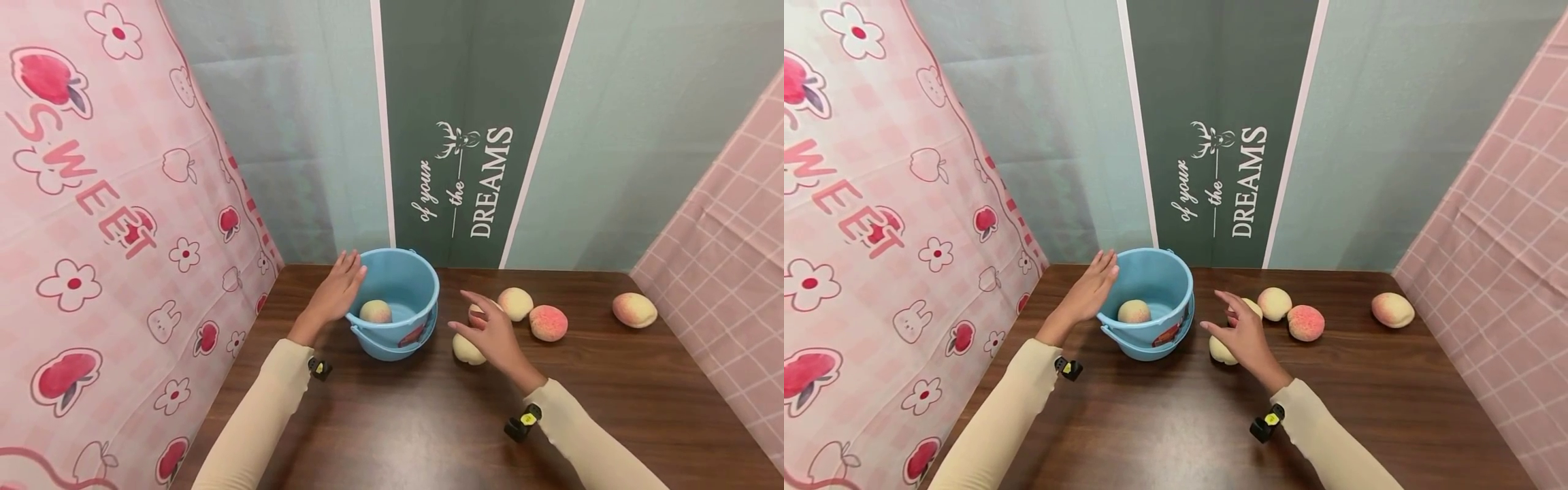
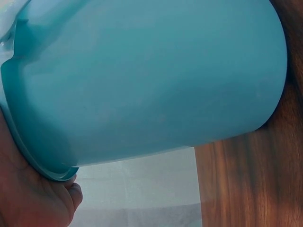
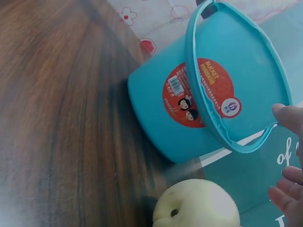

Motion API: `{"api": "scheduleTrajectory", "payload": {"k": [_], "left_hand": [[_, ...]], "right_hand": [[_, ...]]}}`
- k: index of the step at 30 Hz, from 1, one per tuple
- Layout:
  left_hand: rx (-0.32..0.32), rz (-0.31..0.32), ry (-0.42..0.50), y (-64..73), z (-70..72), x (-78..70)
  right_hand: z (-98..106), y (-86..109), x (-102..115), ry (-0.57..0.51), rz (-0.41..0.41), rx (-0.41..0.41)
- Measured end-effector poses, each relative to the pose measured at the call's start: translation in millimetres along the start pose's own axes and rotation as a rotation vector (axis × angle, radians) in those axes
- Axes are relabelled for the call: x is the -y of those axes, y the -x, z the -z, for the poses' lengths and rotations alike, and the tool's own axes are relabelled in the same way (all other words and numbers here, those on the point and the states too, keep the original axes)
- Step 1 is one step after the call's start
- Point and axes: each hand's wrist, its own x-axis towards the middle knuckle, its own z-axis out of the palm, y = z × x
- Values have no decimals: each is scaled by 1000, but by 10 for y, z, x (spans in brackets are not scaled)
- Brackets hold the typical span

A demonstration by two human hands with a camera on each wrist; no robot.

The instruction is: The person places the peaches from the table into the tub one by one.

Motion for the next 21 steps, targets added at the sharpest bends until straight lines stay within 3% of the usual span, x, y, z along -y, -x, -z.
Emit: {"api": "scheduleTrajectory", "payload": {"k": [5, 13, 21], "left_hand": [[14, 8, -13, -6, 1, 7], [25, 6, -23, -7, 22, 0], [67, -9, -114, -22, 32, -4]], "right_hand": [[18, 84, -75, -9, 8, -8], [41, 247, -222, 61, -2, -34], [30, 351, -350, 56, 30, -40]]}}
